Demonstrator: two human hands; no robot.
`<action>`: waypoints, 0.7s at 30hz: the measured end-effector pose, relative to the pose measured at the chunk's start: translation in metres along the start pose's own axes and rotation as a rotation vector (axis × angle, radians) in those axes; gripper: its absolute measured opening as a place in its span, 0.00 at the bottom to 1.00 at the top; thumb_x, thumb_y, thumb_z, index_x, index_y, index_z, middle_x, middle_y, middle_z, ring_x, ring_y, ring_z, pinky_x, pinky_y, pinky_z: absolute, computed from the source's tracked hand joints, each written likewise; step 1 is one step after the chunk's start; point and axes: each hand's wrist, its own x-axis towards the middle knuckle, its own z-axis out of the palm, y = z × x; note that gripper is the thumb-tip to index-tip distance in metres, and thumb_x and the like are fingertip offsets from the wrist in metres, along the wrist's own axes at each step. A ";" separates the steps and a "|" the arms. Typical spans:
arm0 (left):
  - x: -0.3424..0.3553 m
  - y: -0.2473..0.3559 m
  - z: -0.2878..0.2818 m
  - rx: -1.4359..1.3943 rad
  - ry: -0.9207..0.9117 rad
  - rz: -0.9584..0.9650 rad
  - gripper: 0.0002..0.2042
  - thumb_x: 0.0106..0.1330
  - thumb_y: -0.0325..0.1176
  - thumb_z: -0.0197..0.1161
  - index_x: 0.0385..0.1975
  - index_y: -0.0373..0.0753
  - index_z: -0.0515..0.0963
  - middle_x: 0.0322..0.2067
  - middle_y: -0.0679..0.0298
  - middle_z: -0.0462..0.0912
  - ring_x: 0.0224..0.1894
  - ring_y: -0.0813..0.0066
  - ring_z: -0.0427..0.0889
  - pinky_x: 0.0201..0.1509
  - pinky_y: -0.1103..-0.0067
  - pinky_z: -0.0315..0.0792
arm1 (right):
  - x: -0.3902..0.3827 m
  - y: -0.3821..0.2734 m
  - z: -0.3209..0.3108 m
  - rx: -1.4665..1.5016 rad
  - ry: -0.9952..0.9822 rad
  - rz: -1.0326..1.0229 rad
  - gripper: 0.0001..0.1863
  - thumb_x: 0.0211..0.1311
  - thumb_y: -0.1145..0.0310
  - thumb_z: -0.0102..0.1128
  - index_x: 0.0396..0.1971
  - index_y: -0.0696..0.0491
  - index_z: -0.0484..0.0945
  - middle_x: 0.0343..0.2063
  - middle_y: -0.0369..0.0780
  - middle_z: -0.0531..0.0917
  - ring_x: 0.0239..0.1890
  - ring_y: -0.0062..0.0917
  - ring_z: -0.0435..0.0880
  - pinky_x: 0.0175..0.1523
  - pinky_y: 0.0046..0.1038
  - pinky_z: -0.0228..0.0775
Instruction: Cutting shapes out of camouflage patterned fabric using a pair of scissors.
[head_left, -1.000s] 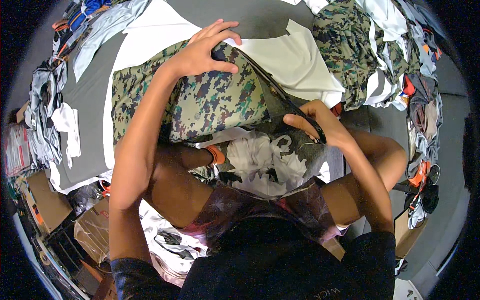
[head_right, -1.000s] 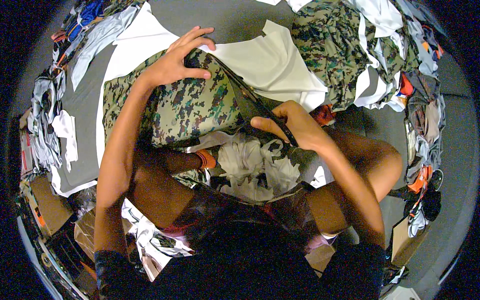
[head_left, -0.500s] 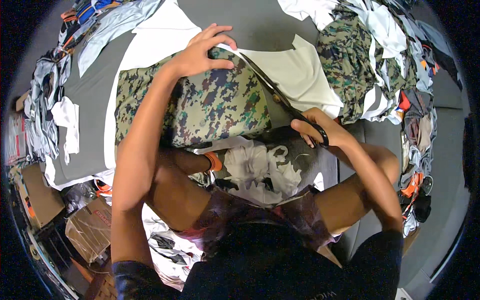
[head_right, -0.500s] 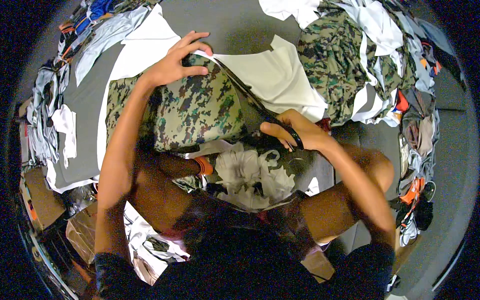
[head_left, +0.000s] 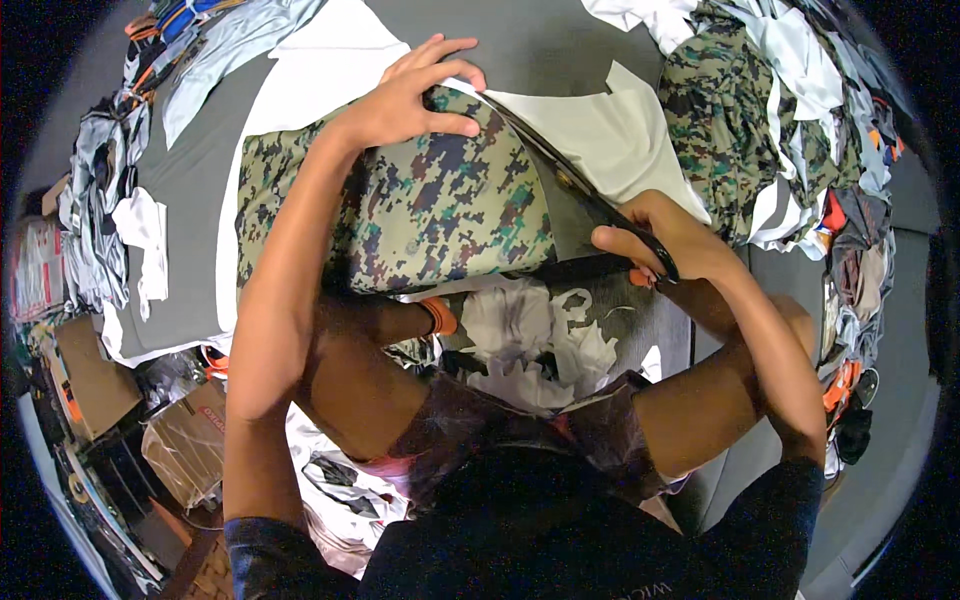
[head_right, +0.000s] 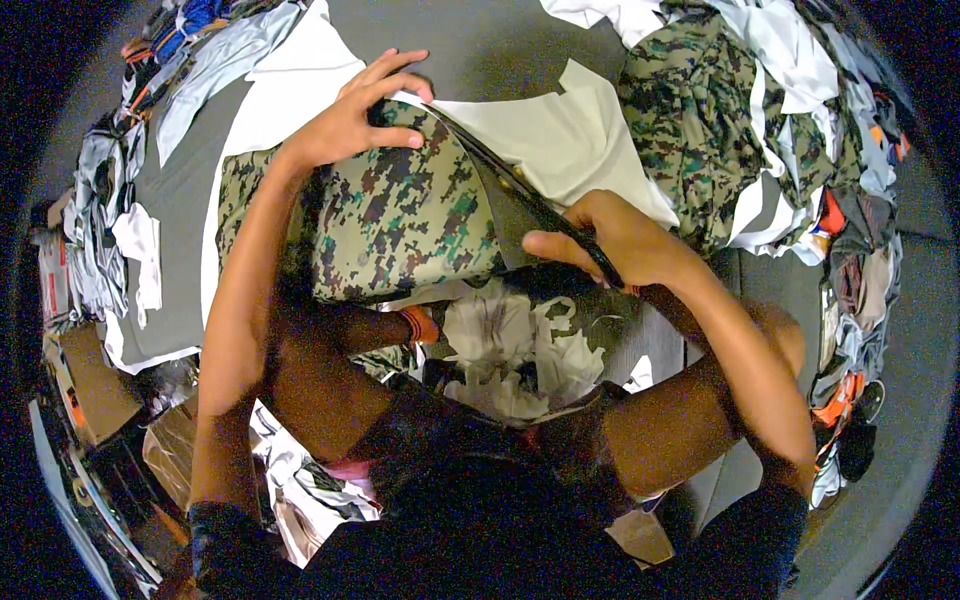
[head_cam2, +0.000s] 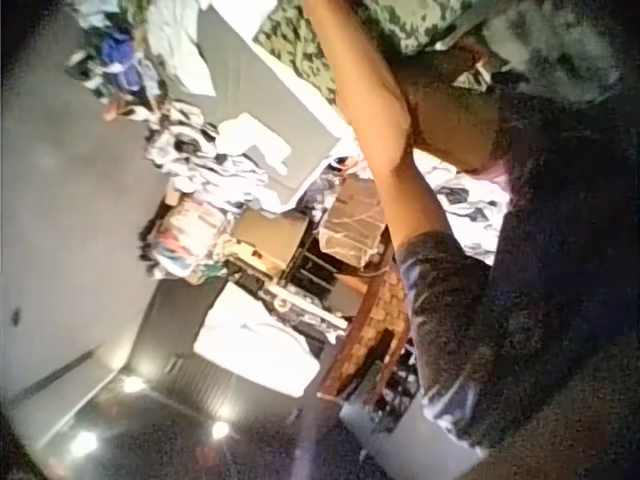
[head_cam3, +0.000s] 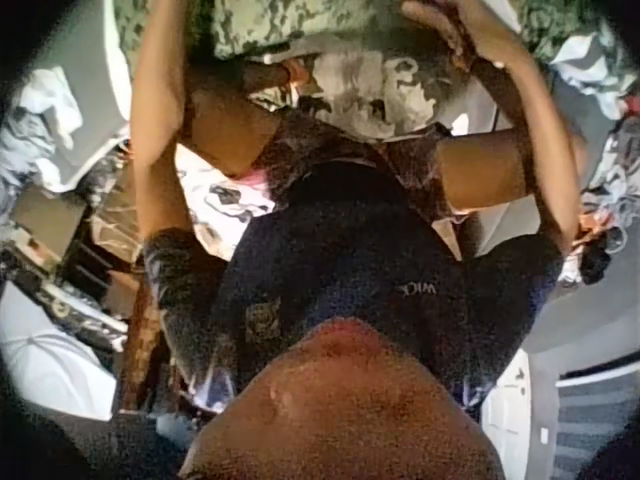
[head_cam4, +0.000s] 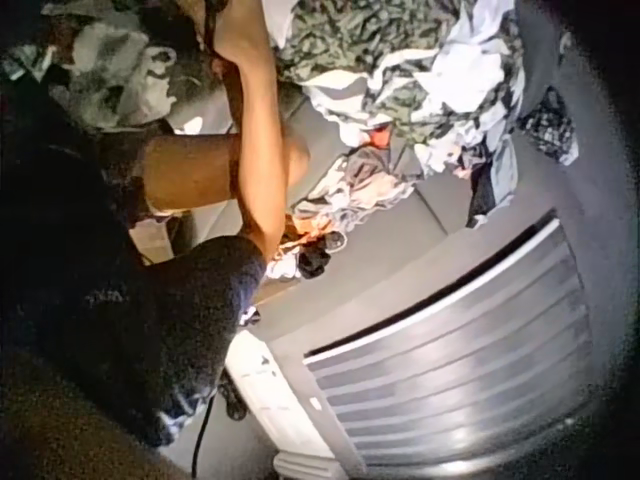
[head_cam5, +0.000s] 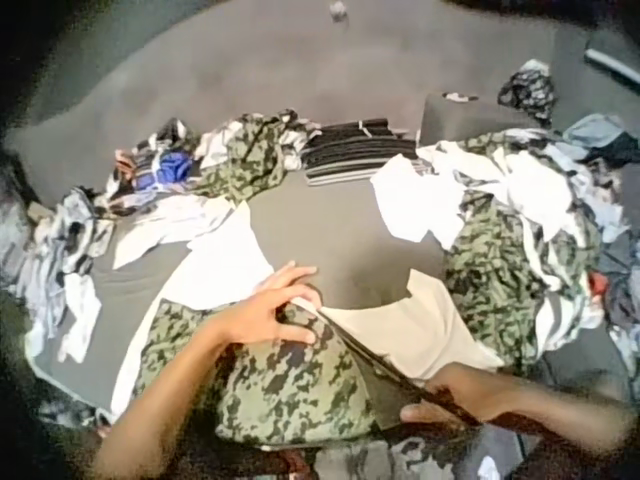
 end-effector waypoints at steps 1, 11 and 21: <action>0.002 0.000 0.000 -0.003 -0.006 0.003 0.20 0.53 0.56 0.68 0.44 0.60 0.75 0.66 0.75 0.61 0.71 0.57 0.52 0.72 0.60 0.50 | 0.001 0.001 0.000 0.006 0.001 0.004 0.23 0.63 0.57 0.61 0.12 0.53 0.69 0.09 0.32 0.67 0.11 0.14 0.66 0.17 0.17 0.56; 0.001 0.001 0.001 0.017 -0.004 -0.021 0.22 0.52 0.58 0.68 0.45 0.60 0.75 0.66 0.77 0.61 0.72 0.60 0.50 0.73 0.60 0.48 | 0.010 0.014 0.004 -0.003 0.090 -0.194 0.32 0.59 0.44 0.62 0.06 0.52 0.68 0.05 0.32 0.66 0.05 0.17 0.61 0.12 0.20 0.52; 0.002 0.001 0.002 0.022 -0.004 -0.011 0.21 0.52 0.57 0.67 0.45 0.60 0.75 0.67 0.78 0.60 0.72 0.60 0.51 0.74 0.61 0.48 | 0.005 0.005 -0.003 -0.056 0.067 -0.029 0.24 0.62 0.52 0.61 0.12 0.51 0.68 0.11 0.29 0.65 0.14 0.12 0.61 0.20 0.16 0.52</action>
